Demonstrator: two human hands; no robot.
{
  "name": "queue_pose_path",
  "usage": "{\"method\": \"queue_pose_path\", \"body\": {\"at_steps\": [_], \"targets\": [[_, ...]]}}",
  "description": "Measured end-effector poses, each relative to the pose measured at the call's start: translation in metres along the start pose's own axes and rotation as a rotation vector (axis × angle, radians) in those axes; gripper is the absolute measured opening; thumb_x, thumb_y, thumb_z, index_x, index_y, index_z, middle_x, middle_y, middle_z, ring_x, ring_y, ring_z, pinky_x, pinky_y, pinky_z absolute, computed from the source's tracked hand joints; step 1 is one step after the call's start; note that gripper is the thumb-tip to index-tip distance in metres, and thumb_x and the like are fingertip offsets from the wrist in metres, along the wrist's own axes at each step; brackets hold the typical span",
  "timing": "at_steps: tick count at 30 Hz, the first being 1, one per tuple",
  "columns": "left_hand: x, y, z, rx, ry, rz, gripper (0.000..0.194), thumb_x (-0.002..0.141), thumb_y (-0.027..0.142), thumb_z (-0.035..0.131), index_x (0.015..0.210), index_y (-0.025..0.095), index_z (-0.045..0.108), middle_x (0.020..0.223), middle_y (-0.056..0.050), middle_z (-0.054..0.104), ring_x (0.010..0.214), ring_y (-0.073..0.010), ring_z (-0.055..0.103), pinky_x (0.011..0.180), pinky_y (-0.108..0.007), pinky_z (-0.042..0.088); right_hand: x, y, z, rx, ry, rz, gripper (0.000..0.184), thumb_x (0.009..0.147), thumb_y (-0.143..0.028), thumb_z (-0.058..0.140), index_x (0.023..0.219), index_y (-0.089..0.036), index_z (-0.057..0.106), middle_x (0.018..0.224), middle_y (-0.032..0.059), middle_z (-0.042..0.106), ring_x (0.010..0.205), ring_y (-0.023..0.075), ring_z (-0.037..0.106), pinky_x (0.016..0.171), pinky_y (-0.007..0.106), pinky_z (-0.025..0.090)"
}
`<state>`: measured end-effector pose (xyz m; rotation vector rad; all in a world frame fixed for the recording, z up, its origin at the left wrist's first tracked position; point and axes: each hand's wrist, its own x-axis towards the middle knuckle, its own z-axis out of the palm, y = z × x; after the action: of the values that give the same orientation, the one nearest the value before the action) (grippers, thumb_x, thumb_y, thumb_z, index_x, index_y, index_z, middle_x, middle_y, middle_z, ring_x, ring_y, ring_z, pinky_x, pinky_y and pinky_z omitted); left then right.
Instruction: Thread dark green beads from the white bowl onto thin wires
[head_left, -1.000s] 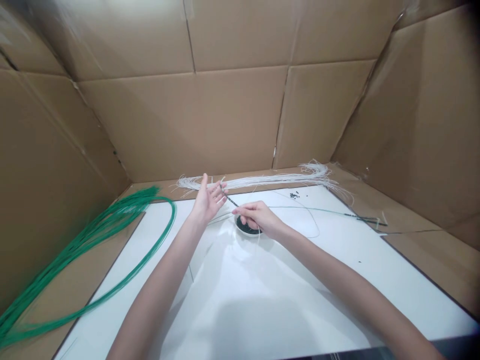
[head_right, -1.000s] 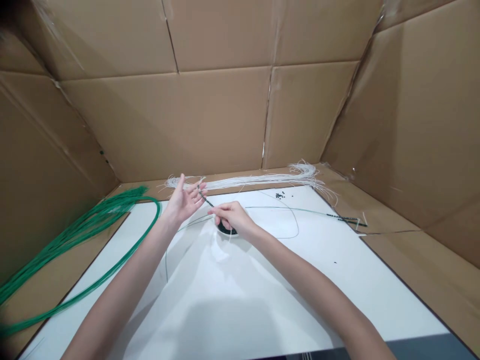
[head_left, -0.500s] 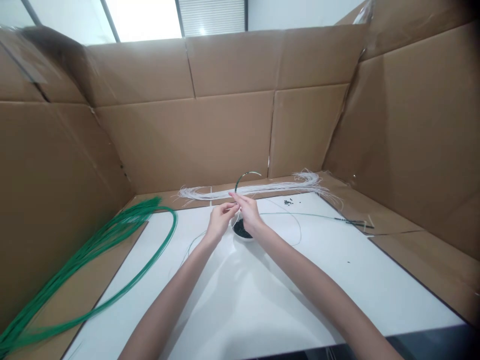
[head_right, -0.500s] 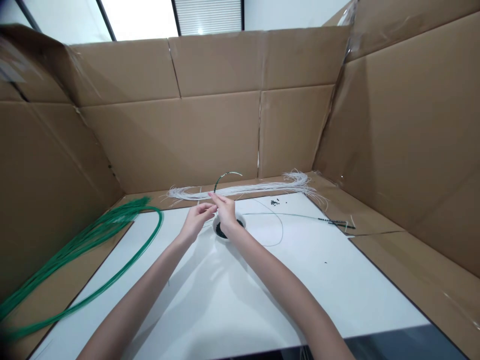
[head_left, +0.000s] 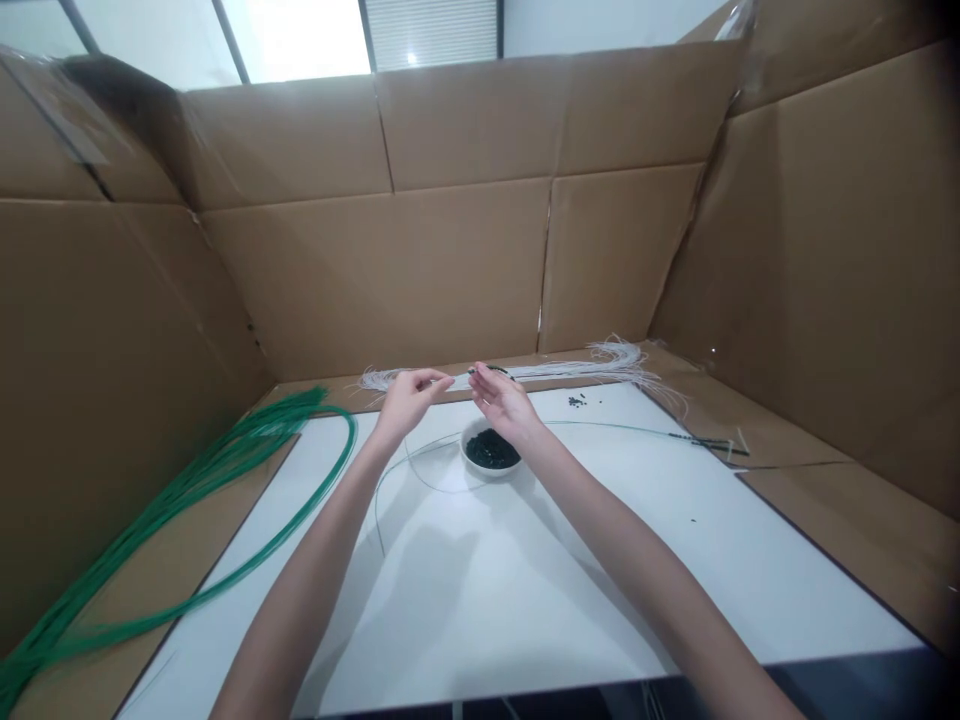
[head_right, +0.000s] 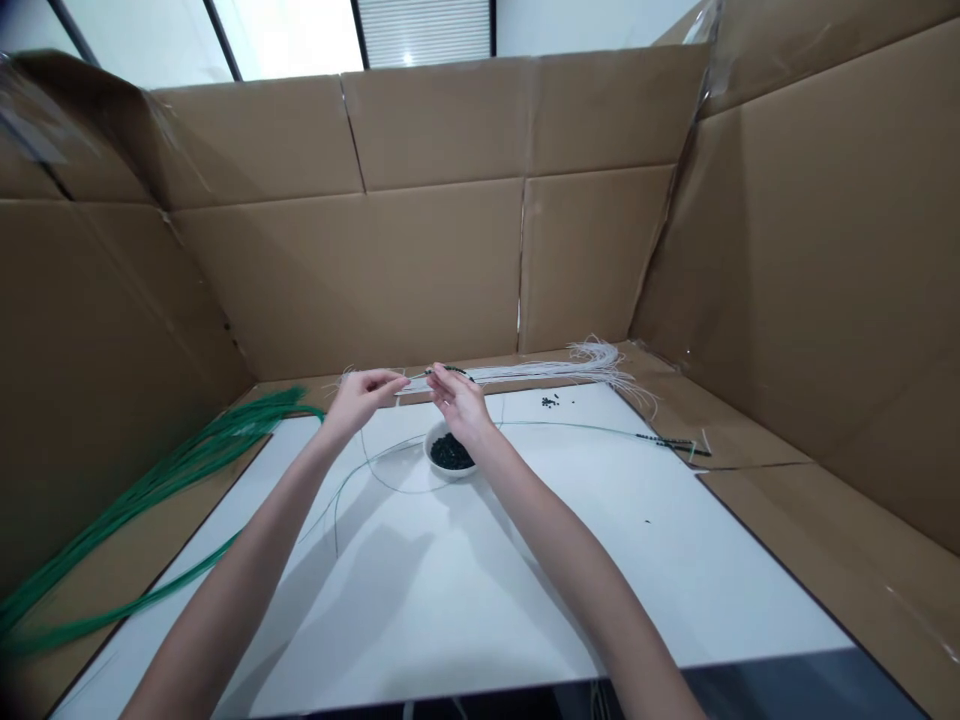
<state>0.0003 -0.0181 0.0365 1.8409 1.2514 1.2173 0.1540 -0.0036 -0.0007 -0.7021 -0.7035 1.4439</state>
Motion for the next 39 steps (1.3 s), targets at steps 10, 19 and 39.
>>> {"method": "queue_pose_path", "body": {"at_steps": [10, 19, 39], "targets": [[0.008, -0.02, -0.036, 0.129, -0.221, -0.134, 0.026, 0.066, 0.039, 0.059, 0.071, 0.015, 0.069, 0.057, -0.001, 0.058, 0.048, -0.0094, 0.04, 0.047, -0.022, 0.026, 0.013, 0.015, 0.001, -0.036, -0.011, 0.037, 0.02, 0.063, -0.034, 0.067, 0.077, -0.021, 0.064, 0.103, 0.002, 0.065, 0.088, 0.0129, 0.06, 0.066, 0.021, 0.046], [0.021, -0.024, -0.014, 0.014, -0.271, -0.116, 0.021, 0.068, 0.033, 0.056, 0.073, 0.014, 0.065, 0.06, -0.003, 0.059, 0.05, -0.0095, 0.044, 0.048, -0.021, 0.032, 0.015, 0.028, -0.001, -0.228, -0.095, 0.005, 0.037, 0.066, -0.041, 0.063, 0.098, -0.023, 0.064, 0.11, 0.0036, 0.062, 0.087, 0.0121, 0.058, 0.066, 0.02, 0.045], [0.017, -0.011, 0.01, 0.586, -0.125, 0.179, 0.024, 0.076, 0.023, 0.044, 0.078, 0.018, 0.067, 0.064, -0.001, 0.063, 0.057, -0.0129, 0.049, 0.055, -0.022, 0.032, 0.028, -0.028, -0.025, -0.759, -0.438, 0.119, 0.03, 0.067, -0.04, 0.065, 0.073, -0.011, 0.068, 0.069, 0.0066, 0.066, 0.057, 0.0106, 0.057, 0.057, 0.024, 0.044]]}}
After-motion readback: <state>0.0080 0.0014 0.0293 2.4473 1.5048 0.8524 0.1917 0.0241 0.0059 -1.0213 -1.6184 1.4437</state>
